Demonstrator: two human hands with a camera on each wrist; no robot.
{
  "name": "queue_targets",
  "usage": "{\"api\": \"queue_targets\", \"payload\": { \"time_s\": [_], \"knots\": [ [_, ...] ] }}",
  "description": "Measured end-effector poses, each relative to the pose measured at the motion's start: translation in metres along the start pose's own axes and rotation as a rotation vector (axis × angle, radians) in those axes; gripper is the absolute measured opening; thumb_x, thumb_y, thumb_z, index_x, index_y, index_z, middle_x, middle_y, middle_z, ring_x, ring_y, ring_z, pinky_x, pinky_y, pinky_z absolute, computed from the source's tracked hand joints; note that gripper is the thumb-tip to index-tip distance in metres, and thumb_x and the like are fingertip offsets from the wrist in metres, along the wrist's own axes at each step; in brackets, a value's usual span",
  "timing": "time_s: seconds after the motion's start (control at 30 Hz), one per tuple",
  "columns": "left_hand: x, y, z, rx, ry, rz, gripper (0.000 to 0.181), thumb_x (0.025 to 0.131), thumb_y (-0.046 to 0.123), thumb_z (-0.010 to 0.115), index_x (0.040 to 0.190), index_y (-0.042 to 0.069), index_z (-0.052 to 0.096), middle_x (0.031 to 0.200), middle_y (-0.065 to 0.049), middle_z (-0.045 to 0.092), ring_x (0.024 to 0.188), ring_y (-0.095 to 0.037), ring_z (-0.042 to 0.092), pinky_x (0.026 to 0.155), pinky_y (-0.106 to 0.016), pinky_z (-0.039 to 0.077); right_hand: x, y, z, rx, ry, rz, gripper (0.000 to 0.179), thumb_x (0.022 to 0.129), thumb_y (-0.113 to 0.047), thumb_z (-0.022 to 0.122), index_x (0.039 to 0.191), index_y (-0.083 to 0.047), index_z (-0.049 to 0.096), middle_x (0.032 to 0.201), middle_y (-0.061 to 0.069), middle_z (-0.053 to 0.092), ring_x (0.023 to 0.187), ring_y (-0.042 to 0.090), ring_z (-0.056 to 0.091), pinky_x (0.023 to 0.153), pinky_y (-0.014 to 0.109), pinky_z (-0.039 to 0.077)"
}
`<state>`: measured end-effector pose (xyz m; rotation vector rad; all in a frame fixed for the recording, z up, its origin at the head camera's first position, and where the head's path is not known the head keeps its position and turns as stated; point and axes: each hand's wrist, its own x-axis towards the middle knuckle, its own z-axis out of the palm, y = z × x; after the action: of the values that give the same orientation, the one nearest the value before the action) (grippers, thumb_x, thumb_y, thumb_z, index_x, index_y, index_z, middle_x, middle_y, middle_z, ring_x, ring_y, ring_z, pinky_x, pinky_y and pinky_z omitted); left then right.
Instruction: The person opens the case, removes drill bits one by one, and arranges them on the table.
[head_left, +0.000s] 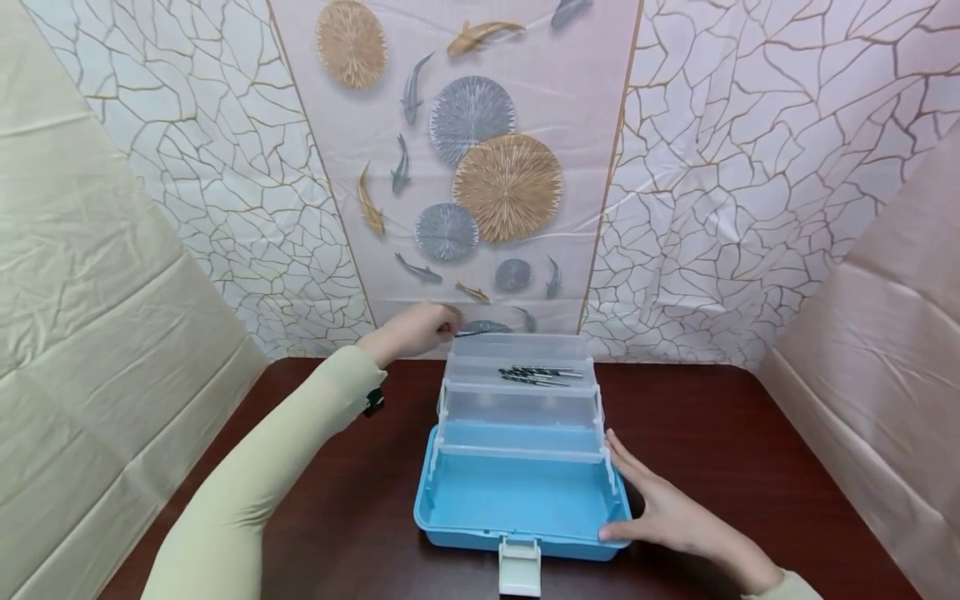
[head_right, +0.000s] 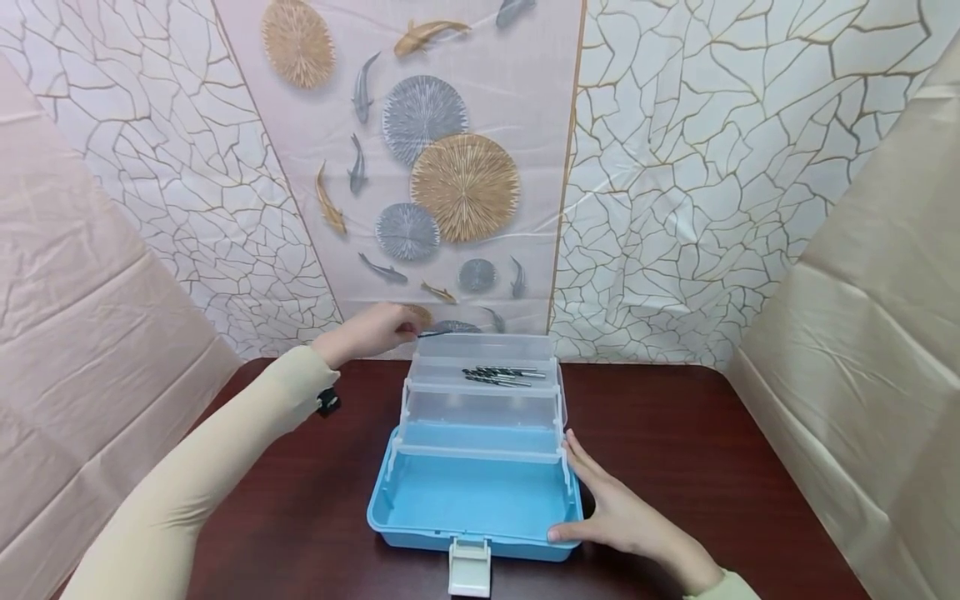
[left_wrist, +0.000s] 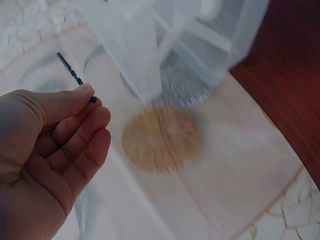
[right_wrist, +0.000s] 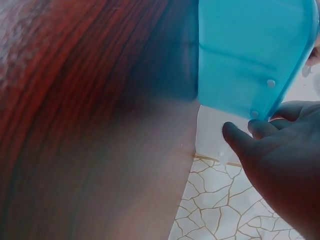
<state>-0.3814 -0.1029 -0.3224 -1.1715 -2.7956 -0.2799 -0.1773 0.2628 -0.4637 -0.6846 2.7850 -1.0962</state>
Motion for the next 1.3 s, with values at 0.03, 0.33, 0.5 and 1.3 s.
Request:
{"api": "queue_targets", "payload": {
  "time_s": [0.03,0.33,0.5,1.3],
  "knots": [
    [-0.004,-0.004,-0.003,-0.015,0.005,-0.016,0.012,0.087,0.001,0.058,0.089,0.008,0.068,0.085,0.000,0.062,0.076,-0.013,0.055,0.070,-0.031,0.046,0.000,0.000,0.000,0.007,-0.004,0.007,0.107,0.068,-0.046,0.079,0.149,-0.012,0.017,0.155,-0.002,0.003,0.136,0.028,0.016,0.098,0.051,0.032],
    [-0.039,-0.032,-0.033,-0.050,0.100,-0.171,0.009,0.087,0.006,0.062,0.090,0.005,0.070,0.083,-0.004,0.066,0.072,-0.017,0.059,0.068,-0.035,0.048,0.000,0.001,0.002,0.019,-0.003,0.001,0.106,0.069,-0.044,0.079,0.149,-0.013,0.017,0.155,-0.003,0.002,0.136,0.028,0.014,0.100,0.049,0.030],
    [-0.058,-0.045,-0.046,-0.083,0.119,-0.273,0.011,0.090,0.008,0.060,0.093,0.005,0.069,0.085,-0.006,0.065,0.073,-0.019,0.059,0.068,-0.037,0.048,-0.002,0.002,0.001,0.026,-0.009,-0.011,0.105,0.071,-0.042,0.078,0.149,-0.013,0.016,0.155,-0.002,0.002,0.136,0.029,0.015,0.100,0.041,0.033],
    [-0.103,-0.065,-0.012,-0.267,0.217,-0.507,0.016,0.087,0.009,0.061,0.092,-0.004,0.068,0.078,-0.010,0.067,0.067,-0.020,0.060,0.060,-0.035,0.048,0.000,-0.001,-0.001,0.011,-0.002,-0.005,0.105,0.069,-0.048,0.077,0.149,-0.014,0.018,0.154,-0.002,0.003,0.136,0.027,0.015,0.098,0.055,0.030]
  ]
}}
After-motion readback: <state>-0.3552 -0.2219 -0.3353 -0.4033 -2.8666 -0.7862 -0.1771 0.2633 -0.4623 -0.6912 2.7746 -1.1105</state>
